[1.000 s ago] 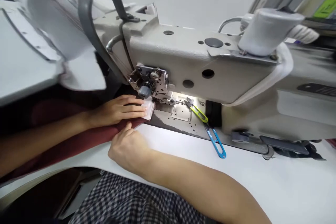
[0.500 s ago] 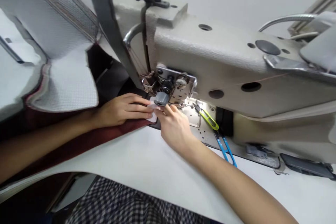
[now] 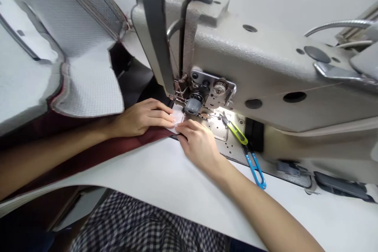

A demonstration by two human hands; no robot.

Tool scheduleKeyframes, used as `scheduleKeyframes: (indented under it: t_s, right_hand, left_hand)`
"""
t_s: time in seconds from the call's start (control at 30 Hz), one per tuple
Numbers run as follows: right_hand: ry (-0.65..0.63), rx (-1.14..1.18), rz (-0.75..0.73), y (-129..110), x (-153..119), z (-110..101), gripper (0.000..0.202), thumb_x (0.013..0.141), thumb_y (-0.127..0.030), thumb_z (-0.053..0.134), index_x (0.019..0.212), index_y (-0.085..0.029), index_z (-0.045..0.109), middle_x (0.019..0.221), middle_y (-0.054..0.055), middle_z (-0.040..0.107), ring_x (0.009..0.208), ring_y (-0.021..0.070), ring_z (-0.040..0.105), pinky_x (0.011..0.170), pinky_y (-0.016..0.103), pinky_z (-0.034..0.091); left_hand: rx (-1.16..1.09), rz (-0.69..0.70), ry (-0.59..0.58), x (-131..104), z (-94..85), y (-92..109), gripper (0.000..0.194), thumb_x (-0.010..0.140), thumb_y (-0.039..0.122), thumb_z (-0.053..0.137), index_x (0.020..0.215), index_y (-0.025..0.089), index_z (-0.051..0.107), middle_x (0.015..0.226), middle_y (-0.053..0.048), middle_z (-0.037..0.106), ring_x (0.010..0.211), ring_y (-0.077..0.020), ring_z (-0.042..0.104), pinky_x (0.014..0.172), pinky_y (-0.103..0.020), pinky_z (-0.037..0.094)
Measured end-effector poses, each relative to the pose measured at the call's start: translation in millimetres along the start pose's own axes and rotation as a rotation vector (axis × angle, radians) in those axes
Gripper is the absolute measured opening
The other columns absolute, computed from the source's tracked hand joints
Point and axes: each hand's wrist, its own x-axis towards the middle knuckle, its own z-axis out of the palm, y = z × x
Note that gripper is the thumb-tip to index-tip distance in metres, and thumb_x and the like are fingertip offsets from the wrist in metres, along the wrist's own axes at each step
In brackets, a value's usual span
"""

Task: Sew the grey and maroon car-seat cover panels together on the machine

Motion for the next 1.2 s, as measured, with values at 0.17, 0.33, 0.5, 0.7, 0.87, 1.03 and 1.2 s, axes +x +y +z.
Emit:
scheduleKeyframes:
  t_s: [0.17, 0.33, 0.5, 0.7, 0.87, 1.03, 1.2]
  right_hand:
    - [0.028, 0.106, 0.022, 8, 9, -2, 0.020, 0.094, -0.014, 0.057, 0.093, -0.020, 0.076, 0.103, 0.003, 0.074, 0.094, 0.0150, 0.069, 0.089, 0.027, 0.054]
    - [0.012, -0.025, -0.102, 14, 8, -1, 0.023, 0.098, -0.014, 0.051, 0.097, -0.016, 0.074, 0.104, 0.006, 0.072, 0.095, 0.0157, 0.069, 0.089, 0.027, 0.054]
    - [0.044, -0.195, -0.058, 6, 7, 9, 0.025, 0.100, -0.018, 0.044, 0.099, -0.014, 0.069, 0.105, 0.010, 0.068, 0.091, 0.0179, 0.067, 0.079, 0.028, 0.054]
    - [0.091, -0.243, -0.096, -4, -1, 14, 0.026, 0.099, -0.013, 0.043, 0.096, -0.014, 0.069, 0.101, 0.008, 0.070, 0.082, 0.0162, 0.067, 0.069, 0.026, 0.052]
    - [0.047, -0.228, -0.103, -4, -10, 9, 0.031, 0.094, -0.010, 0.044, 0.103, -0.017, 0.073, 0.109, 0.008, 0.069, 0.087, 0.0174, 0.065, 0.078, 0.030, 0.053]
    - [0.079, -0.162, -0.027, -1, -8, 4, 0.036, 0.087, -0.008, 0.047, 0.100, -0.022, 0.077, 0.123, 0.010, 0.061, 0.094, 0.0215, 0.060, 0.086, 0.039, 0.052]
    - [0.031, -0.199, 0.008, 2, 1, 1, 0.037, 0.089, -0.010, 0.046, 0.105, -0.024, 0.077, 0.132, 0.008, 0.061, 0.109, 0.0254, 0.058, 0.095, 0.043, 0.048]
  left_hand:
    - [-0.006, 0.025, 0.043, -1, 2.8, -2, 0.041, 0.092, 0.003, 0.044, 0.117, 0.026, 0.067, 0.115, 0.001, 0.072, 0.119, -0.0149, 0.057, 0.104, -0.030, 0.042]
    - [-0.047, 0.027, 0.054, -1, 3.3, -2, 0.045, 0.085, 0.004, 0.046, 0.120, 0.023, 0.067, 0.117, -0.002, 0.072, 0.120, -0.0183, 0.056, 0.109, -0.035, 0.041]
    - [0.021, 0.040, 0.060, -1, 4.0, -1, 0.038, 0.092, 0.011, 0.046, 0.118, 0.026, 0.069, 0.116, 0.000, 0.072, 0.120, -0.0174, 0.058, 0.109, -0.036, 0.043]
    - [0.074, 0.070, 0.077, -2, 7.5, -1, 0.039, 0.092, 0.004, 0.044, 0.117, 0.023, 0.068, 0.124, 0.000, 0.069, 0.131, -0.0161, 0.052, 0.113, -0.034, 0.040]
    - [-0.038, 0.006, 0.030, -1, 10.3, -4, 0.037, 0.097, 0.013, 0.042, 0.121, 0.028, 0.067, 0.124, 0.001, 0.070, 0.126, -0.0143, 0.056, 0.110, -0.031, 0.043]
    - [0.003, 0.078, 0.025, -1, 9.1, -10, 0.033, 0.097, 0.014, 0.046, 0.119, 0.027, 0.067, 0.127, 0.000, 0.068, 0.126, -0.0165, 0.056, 0.110, -0.033, 0.040]
    - [0.058, 0.117, 0.031, 11, 4.4, -19, 0.033, 0.095, 0.007, 0.044, 0.110, 0.024, 0.069, 0.121, 0.002, 0.071, 0.123, -0.0153, 0.056, 0.107, -0.030, 0.039]
